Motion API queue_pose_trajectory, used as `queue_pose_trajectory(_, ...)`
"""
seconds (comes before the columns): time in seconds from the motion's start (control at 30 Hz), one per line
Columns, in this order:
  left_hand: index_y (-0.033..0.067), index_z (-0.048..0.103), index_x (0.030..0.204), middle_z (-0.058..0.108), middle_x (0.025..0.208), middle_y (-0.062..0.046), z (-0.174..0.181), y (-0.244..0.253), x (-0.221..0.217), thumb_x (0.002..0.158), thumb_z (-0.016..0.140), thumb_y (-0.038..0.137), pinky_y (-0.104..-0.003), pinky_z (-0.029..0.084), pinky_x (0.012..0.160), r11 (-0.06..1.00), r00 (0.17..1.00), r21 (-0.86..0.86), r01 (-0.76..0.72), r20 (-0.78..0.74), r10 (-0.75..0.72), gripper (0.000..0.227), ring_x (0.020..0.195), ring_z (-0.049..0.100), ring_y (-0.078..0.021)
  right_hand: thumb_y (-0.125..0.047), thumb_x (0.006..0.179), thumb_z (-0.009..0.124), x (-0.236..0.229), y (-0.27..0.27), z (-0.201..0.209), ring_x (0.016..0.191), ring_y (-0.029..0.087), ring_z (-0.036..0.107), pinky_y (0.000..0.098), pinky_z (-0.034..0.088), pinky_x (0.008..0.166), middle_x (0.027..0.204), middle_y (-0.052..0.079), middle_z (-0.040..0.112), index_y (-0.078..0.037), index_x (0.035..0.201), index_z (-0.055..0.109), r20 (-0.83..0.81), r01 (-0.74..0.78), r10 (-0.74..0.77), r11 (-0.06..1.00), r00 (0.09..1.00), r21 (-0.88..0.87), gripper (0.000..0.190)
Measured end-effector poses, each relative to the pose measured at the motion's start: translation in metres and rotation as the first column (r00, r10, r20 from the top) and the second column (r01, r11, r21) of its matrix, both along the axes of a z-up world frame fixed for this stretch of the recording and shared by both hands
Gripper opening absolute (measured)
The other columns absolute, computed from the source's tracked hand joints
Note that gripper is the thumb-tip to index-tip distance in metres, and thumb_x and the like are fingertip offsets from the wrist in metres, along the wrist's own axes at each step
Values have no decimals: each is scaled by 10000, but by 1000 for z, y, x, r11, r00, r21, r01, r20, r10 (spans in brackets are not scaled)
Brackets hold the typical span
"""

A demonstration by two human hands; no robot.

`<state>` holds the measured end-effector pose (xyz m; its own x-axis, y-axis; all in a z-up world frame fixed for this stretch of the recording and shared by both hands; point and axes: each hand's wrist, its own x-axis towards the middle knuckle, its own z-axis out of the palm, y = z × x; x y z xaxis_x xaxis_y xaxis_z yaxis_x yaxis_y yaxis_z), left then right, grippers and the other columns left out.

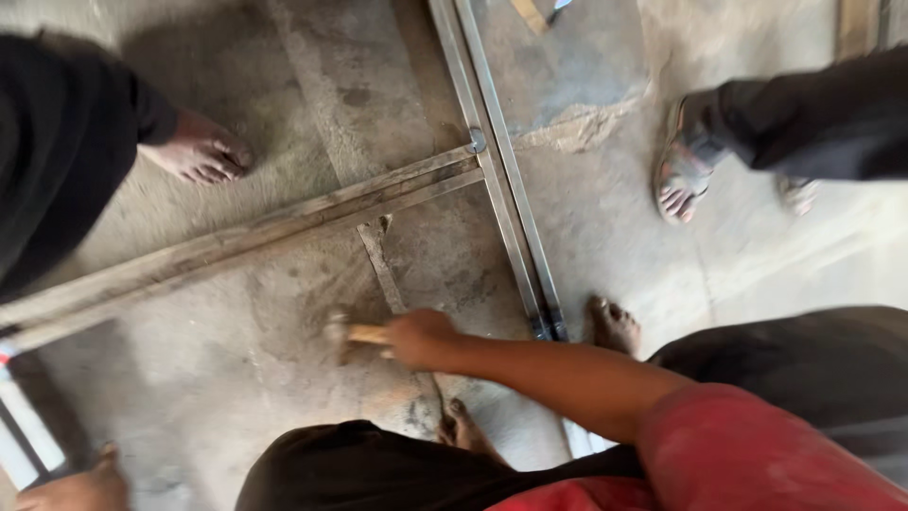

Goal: The person kneels on the floor and aligns metal bars into a rectangular frame structure. Another person uses a welding torch to join the metal pieces while the camera wearer holds them in place and occasionally taps the joints with a hammer.

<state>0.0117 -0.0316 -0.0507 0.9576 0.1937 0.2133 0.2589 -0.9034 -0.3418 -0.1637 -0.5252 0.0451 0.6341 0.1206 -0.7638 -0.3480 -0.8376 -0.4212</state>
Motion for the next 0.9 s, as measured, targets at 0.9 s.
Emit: queue_pose_trajectory(0.9,50,583,1026,565,1019,-132,57,-528,31,728,884,563,-477,557,773,260,165,-553,792,-217,-962,665,915,615,-302,-309,1048,590,-46,-114,19,531,233,667,387,514,464,693,117,663,31,1329,510,516,734,-802,539,299,413,448)
